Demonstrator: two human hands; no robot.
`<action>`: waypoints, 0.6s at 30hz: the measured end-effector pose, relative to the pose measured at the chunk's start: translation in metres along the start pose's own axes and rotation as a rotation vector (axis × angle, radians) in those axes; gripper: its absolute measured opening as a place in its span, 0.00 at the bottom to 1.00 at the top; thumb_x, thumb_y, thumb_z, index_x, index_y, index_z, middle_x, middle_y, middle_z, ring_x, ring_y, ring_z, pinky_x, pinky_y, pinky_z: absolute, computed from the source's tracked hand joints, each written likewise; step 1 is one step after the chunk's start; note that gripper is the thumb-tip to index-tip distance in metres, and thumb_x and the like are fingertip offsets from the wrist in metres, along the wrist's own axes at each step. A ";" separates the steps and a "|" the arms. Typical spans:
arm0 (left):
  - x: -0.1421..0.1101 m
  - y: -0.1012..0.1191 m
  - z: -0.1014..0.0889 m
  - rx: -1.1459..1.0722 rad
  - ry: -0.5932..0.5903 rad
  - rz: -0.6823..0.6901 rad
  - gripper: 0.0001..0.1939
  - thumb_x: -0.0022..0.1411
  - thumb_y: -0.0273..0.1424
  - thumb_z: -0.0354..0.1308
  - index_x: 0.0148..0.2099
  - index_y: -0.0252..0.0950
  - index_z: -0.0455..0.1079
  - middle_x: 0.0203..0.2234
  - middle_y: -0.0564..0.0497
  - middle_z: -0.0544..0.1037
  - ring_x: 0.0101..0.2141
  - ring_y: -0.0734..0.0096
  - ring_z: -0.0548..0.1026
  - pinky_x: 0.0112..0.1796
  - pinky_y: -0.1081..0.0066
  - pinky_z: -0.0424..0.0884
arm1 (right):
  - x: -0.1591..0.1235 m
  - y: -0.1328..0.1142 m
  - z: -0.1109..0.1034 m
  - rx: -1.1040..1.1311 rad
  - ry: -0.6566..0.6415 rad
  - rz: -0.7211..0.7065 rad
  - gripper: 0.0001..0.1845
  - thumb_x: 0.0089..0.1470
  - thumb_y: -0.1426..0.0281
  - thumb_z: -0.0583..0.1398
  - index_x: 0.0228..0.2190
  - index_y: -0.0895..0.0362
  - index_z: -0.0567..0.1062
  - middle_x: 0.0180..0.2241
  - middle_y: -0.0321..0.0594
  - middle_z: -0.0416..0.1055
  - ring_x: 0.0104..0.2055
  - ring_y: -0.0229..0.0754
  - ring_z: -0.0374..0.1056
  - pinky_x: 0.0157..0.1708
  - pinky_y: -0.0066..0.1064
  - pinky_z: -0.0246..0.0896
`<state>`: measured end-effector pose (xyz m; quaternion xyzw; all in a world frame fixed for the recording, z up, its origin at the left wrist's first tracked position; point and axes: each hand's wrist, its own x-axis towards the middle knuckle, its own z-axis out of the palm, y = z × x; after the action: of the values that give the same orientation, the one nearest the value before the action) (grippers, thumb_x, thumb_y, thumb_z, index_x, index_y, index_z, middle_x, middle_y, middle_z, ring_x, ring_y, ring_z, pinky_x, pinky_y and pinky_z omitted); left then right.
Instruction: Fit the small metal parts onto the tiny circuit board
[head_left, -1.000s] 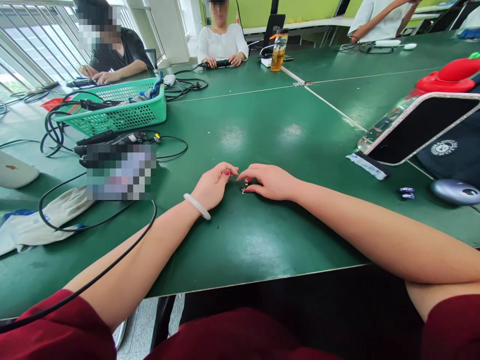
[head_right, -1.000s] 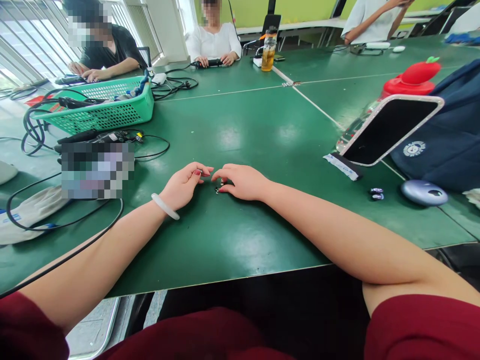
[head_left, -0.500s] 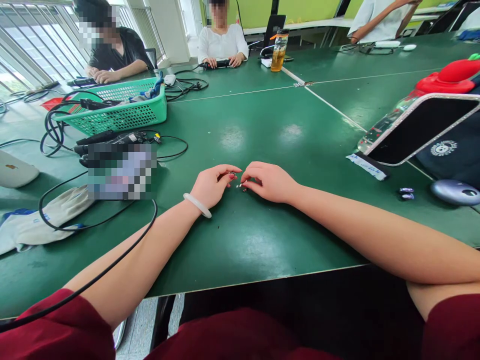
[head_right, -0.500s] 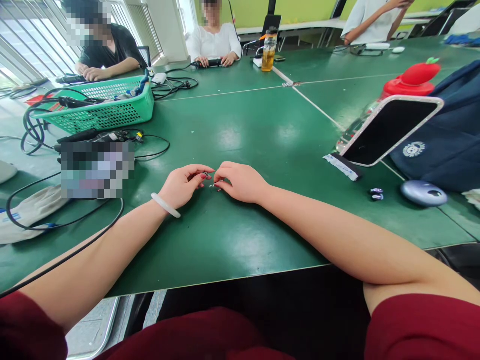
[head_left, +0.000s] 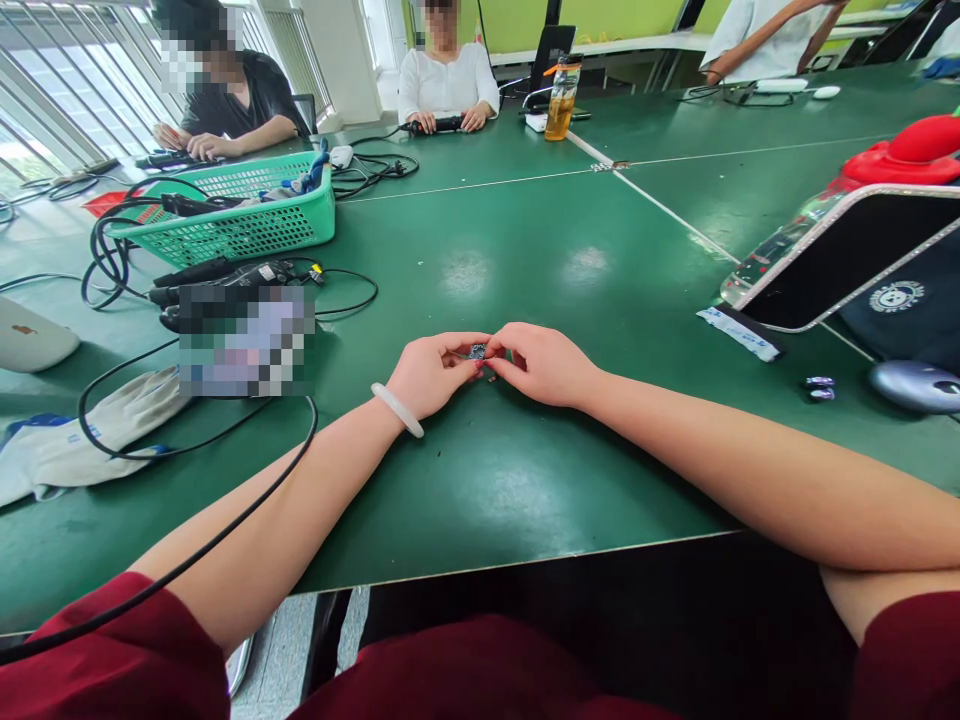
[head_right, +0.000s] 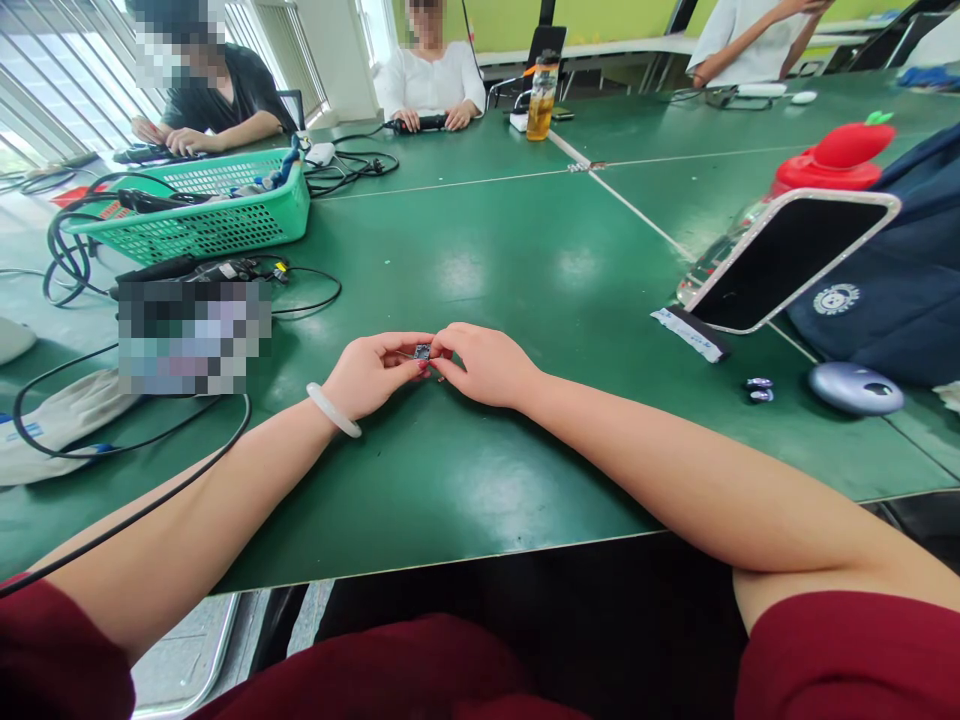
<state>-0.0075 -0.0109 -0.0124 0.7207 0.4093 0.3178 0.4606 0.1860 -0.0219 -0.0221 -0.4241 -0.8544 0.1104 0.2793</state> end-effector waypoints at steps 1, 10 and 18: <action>0.000 0.000 0.000 -0.039 -0.002 -0.018 0.18 0.56 0.28 0.59 0.50 0.33 0.74 0.33 0.47 0.80 0.34 0.68 0.79 0.42 0.64 0.76 | 0.000 0.000 0.000 -0.002 0.003 -0.003 0.07 0.58 0.68 0.56 0.35 0.56 0.73 0.33 0.38 0.71 0.32 0.37 0.64 0.35 0.29 0.56; 0.002 0.000 0.001 -0.207 -0.004 -0.091 0.23 0.53 0.34 0.65 0.51 0.30 0.73 0.35 0.45 0.81 0.33 0.68 0.78 0.43 0.62 0.76 | 0.000 0.001 0.001 -0.007 0.012 -0.007 0.07 0.56 0.67 0.59 0.36 0.56 0.75 0.34 0.38 0.72 0.31 0.37 0.64 0.33 0.29 0.56; 0.000 -0.003 -0.001 0.050 0.017 0.038 0.18 0.57 0.31 0.60 0.51 0.38 0.75 0.39 0.49 0.81 0.39 0.65 0.78 0.45 0.63 0.74 | 0.001 0.000 0.000 0.010 0.033 0.025 0.07 0.58 0.68 0.57 0.34 0.56 0.76 0.33 0.39 0.72 0.32 0.38 0.65 0.35 0.30 0.57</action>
<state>-0.0097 -0.0095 -0.0150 0.7368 0.4070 0.3225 0.4329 0.1857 -0.0210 -0.0222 -0.4353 -0.8437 0.1112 0.2939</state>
